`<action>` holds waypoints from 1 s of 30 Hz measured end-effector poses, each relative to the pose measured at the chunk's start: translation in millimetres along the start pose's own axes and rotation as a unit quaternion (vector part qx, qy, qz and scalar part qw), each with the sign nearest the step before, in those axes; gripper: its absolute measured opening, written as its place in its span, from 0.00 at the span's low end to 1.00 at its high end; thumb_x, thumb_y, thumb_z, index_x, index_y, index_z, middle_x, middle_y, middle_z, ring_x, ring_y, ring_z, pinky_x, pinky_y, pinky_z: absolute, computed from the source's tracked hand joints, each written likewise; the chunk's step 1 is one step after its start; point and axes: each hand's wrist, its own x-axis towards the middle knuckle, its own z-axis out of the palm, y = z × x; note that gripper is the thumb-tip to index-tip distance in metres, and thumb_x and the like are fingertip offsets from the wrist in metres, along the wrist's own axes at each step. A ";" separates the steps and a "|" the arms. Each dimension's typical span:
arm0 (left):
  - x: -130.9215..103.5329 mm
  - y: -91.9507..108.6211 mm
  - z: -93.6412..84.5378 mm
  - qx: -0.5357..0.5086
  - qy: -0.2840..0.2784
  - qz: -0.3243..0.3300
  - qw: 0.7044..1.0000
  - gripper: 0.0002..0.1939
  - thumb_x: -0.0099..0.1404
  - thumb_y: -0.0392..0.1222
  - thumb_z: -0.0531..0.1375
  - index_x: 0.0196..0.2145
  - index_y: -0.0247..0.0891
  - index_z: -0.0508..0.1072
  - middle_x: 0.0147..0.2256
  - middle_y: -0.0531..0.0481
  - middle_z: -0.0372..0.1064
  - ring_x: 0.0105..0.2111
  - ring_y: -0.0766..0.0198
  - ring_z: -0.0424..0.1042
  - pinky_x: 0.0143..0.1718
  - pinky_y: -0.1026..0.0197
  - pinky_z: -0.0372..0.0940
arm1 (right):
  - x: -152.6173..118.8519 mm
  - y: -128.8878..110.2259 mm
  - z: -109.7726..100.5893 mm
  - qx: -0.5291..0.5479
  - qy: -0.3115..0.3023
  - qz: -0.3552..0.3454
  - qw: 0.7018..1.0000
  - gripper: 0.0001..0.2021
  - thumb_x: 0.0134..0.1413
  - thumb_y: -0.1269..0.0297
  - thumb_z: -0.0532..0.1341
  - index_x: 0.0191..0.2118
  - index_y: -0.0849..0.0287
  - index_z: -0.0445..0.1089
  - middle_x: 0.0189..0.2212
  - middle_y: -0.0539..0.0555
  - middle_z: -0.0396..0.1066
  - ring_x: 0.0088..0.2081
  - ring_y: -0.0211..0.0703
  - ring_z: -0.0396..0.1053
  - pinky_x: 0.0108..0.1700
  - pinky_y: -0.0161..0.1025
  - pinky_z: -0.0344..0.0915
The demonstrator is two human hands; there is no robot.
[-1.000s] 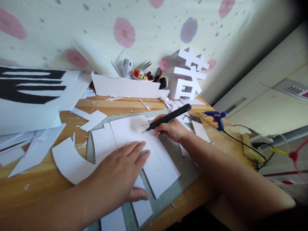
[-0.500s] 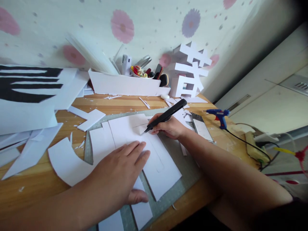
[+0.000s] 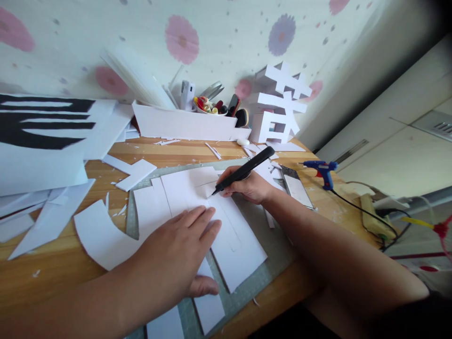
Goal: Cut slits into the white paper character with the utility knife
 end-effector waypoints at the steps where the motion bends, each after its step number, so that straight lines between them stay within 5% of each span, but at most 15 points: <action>1: 0.3 0.1 -0.3 0.000 -0.001 0.001 1.000 0.52 0.58 0.67 0.68 0.67 0.27 0.63 0.69 0.24 0.48 0.69 0.29 0.53 0.64 0.29 0.61 | -0.3 -1.0 -0.3 -0.016 -0.003 -0.008 1.000 0.11 0.38 0.70 0.71 0.33 0.60 0.77 0.27 0.49 0.76 0.29 0.37 0.71 0.33 0.35 0.72; 7: 0.8 1.7 -5.0 0.005 -0.018 -0.001 1.000 0.51 0.59 0.65 0.69 0.67 0.26 0.63 0.69 0.24 0.47 0.69 0.29 0.52 0.65 0.30 0.59 | -0.2 -6.6 -5.8 -0.097 -0.026 -0.049 0.994 0.10 0.39 0.70 0.72 0.33 0.60 0.77 0.28 0.48 0.77 0.30 0.36 0.70 0.33 0.33 0.68; 30: -0.6 -0.2 -3.3 0.010 0.014 0.003 1.000 0.50 0.53 0.63 0.73 0.64 0.27 0.68 0.67 0.23 0.54 0.66 0.29 0.60 0.62 0.33 0.65 | -5.4 -15.9 -14.0 -0.132 0.011 -0.007 0.991 0.04 0.39 0.72 0.66 0.26 0.59 0.71 0.20 0.48 0.73 0.26 0.38 0.69 0.30 0.36 0.68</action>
